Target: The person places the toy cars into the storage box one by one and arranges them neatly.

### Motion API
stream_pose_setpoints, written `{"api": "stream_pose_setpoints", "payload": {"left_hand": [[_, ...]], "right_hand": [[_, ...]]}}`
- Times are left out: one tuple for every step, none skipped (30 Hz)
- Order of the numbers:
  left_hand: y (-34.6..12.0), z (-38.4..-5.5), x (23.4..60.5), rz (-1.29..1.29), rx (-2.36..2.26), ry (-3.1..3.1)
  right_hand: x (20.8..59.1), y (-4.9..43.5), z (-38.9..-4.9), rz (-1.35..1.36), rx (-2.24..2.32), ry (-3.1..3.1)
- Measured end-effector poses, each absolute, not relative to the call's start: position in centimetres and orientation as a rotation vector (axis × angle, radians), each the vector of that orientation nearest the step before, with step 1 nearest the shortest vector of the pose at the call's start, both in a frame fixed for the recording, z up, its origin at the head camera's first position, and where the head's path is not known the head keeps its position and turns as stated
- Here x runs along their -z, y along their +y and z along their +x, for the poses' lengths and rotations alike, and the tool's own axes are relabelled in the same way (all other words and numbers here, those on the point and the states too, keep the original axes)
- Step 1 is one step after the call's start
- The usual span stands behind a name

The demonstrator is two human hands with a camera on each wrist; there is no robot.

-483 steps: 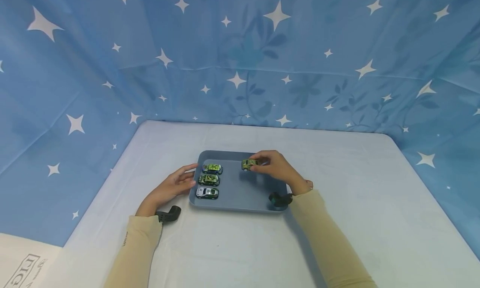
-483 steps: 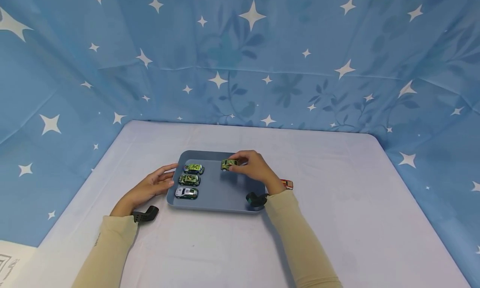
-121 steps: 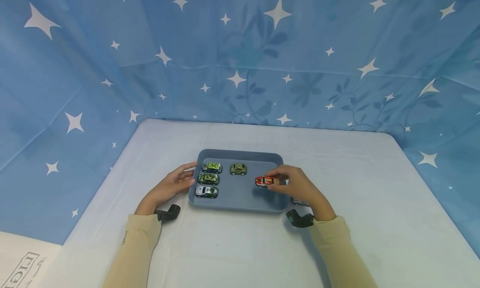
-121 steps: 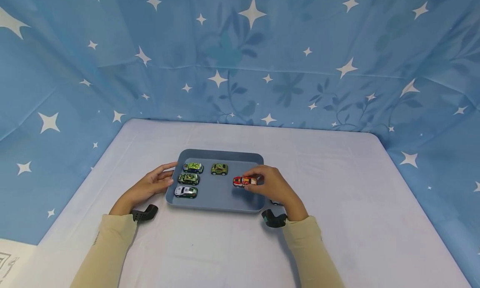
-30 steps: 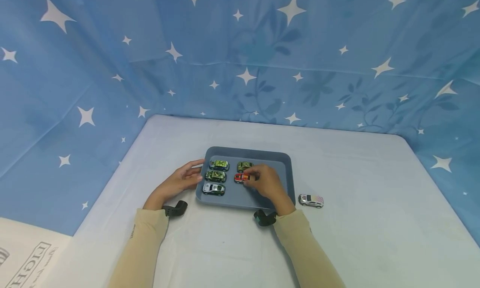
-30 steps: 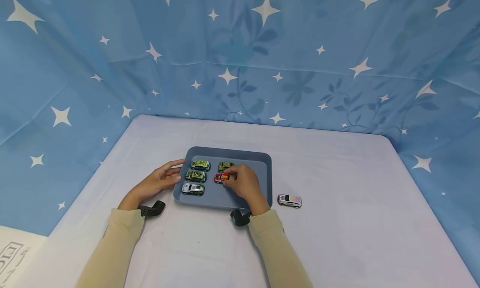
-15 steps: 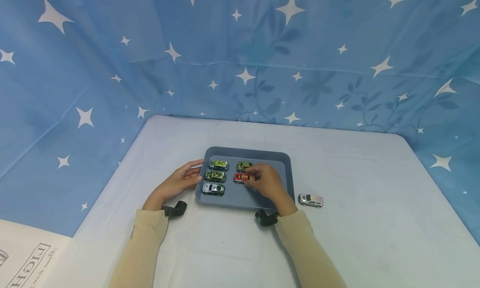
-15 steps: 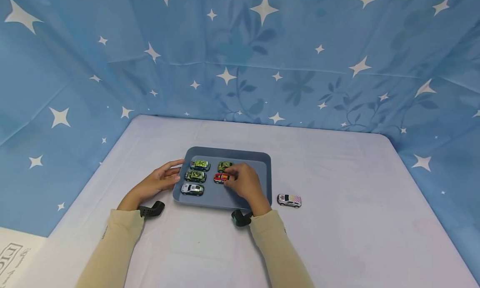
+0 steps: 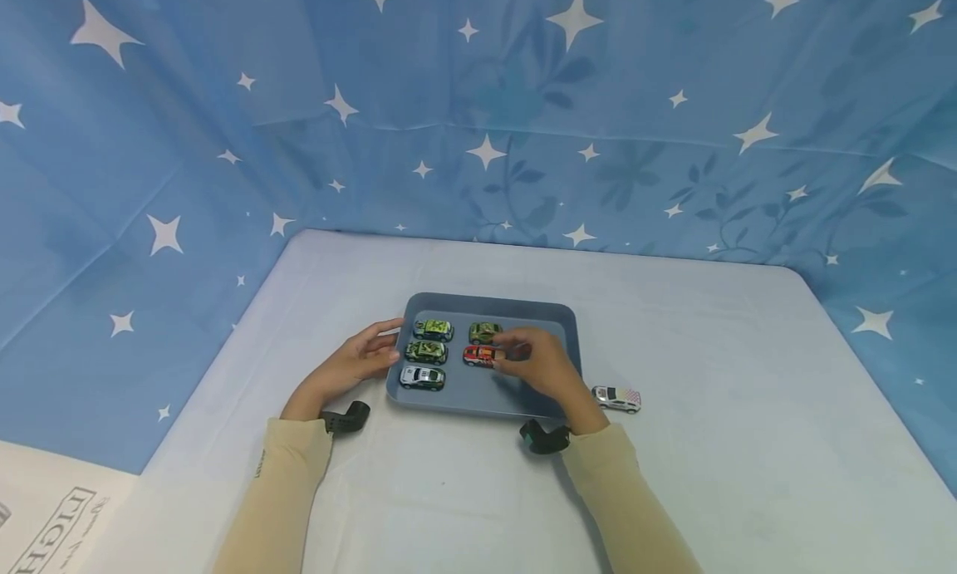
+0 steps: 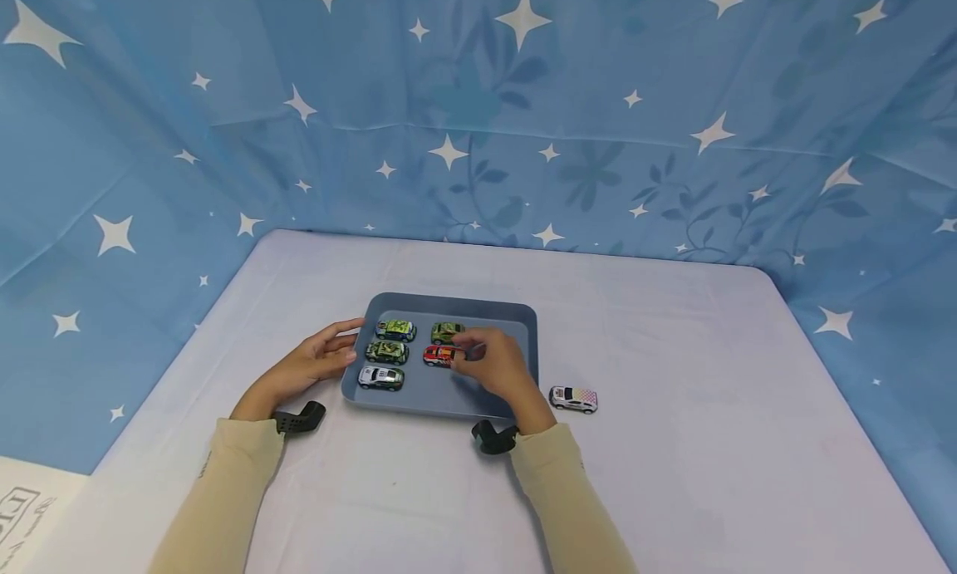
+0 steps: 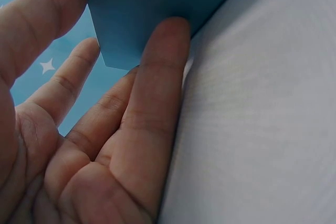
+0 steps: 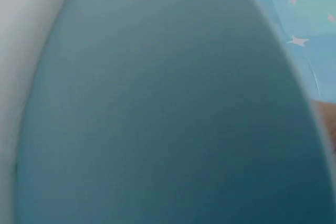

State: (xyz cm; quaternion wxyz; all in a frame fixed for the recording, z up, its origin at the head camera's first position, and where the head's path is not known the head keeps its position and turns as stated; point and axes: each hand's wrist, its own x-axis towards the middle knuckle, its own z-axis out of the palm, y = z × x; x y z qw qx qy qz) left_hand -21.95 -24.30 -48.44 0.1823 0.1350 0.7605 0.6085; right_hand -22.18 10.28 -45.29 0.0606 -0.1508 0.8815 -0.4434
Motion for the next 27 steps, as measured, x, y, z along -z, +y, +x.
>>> {"api": "stream_pose_setpoints", "payload": {"left_hand": [[-24.3,-22.0,48.5,0.381,-1.716,2.148],[-24.4,-22.0,48.4,0.379,-1.716,2.148],[-24.4,-22.0,48.4,0.380,-1.713,2.151],[-24.4,-22.0,48.4,0.382,-1.711,2.152],[-24.4,-22.0,48.4,0.383,-1.708,2.155],[-24.4,-22.0,48.4,0.382,-1.708,2.156],[-24.4,-22.0,48.4,0.382,-1.706,2.158],[-24.4,-22.0,48.4,0.383,-1.705,2.158],[-24.4,-22.0,48.4,0.383,-1.706,2.157],[-24.3,-22.0,48.4,0.383,-1.707,2.157],[-24.3,-22.0,48.5,0.384,-1.708,2.155],[-24.3,-21.9,48.4,0.383,-1.709,2.154],[-24.3,-21.9,48.4,0.382,-1.706,2.156],[-24.3,-21.9,48.4,0.381,-1.706,2.155],[-24.3,-21.9,48.4,0.378,-1.706,2.155],[-24.2,-21.9,48.4,0.376,-1.705,2.157],[-24.2,-21.9,48.4,0.375,-1.704,2.157],[-24.2,-21.8,48.3,0.373,-1.704,2.158],[-24.2,-21.9,48.3,0.373,-1.703,2.159],[-24.3,-21.9,48.3,0.372,-1.703,2.160],[-24.3,-21.9,48.3,0.372,-1.703,2.161],[-24.3,-21.9,48.4,0.373,-1.701,2.162],[-24.3,-21.9,48.4,0.374,-1.700,2.163],[-24.3,-21.9,48.4,0.374,-1.700,2.163],[-24.3,-21.9,48.4,0.374,-1.700,2.163],[-24.4,-21.9,48.5,0.377,-1.701,2.161],[-24.4,-21.9,48.6,0.380,-1.703,2.159]], "right_hand": [[45.4,10.4,-22.2,-0.478,1.356,2.653],[45.4,10.6,-22.2,-0.493,1.373,2.637],[45.5,10.7,-22.2,-0.508,1.388,2.622],[45.5,10.9,-22.2,-0.517,1.405,2.605],[45.5,11.0,-22.2,-0.523,1.420,2.587],[45.6,11.2,-22.2,-0.529,1.431,2.571],[45.6,11.3,-22.2,-0.543,1.439,2.558],[45.6,11.5,-22.1,-0.551,1.449,2.545],[45.6,11.6,-22.1,-0.563,1.460,2.528],[45.7,11.8,-22.1,-0.574,1.470,2.513],[45.7,11.9,-22.0,-0.586,1.478,2.498],[45.7,12.0,-22.0,-0.598,1.490,2.479],[45.8,12.2,-22.0,-0.610,1.504,2.457],[45.8,12.3,-22.0,-0.616,1.517,2.434],[45.8,12.4,-22.0,-0.620,1.530,2.410],[45.8,12.5,-22.0,-0.623,1.542,2.387],[45.8,12.6,-21.9,-0.619,1.552,2.365],[45.7,12.7,-21.9,-0.613,1.564,2.342],[45.7,12.8,-21.8,-0.611,1.572,2.327],[45.6,12.9,-21.8,-0.600,1.578,2.315],[45.5,13.0,-21.7,-0.590,1.586,2.303],[45.4,13.1,-21.6,-0.585,1.589,2.296],[45.3,13.3,-21.6,-0.577,1.591,2.292],[45.3,13.4,-21.5,-0.574,1.593,2.287],[45.2,13.5,-21.5,-0.569,1.593,2.286],[45.2,13.6,-21.5,-0.567,1.596,2.282],[45.3,13.8,-21.4,-0.566,1.597,2.278]]}}
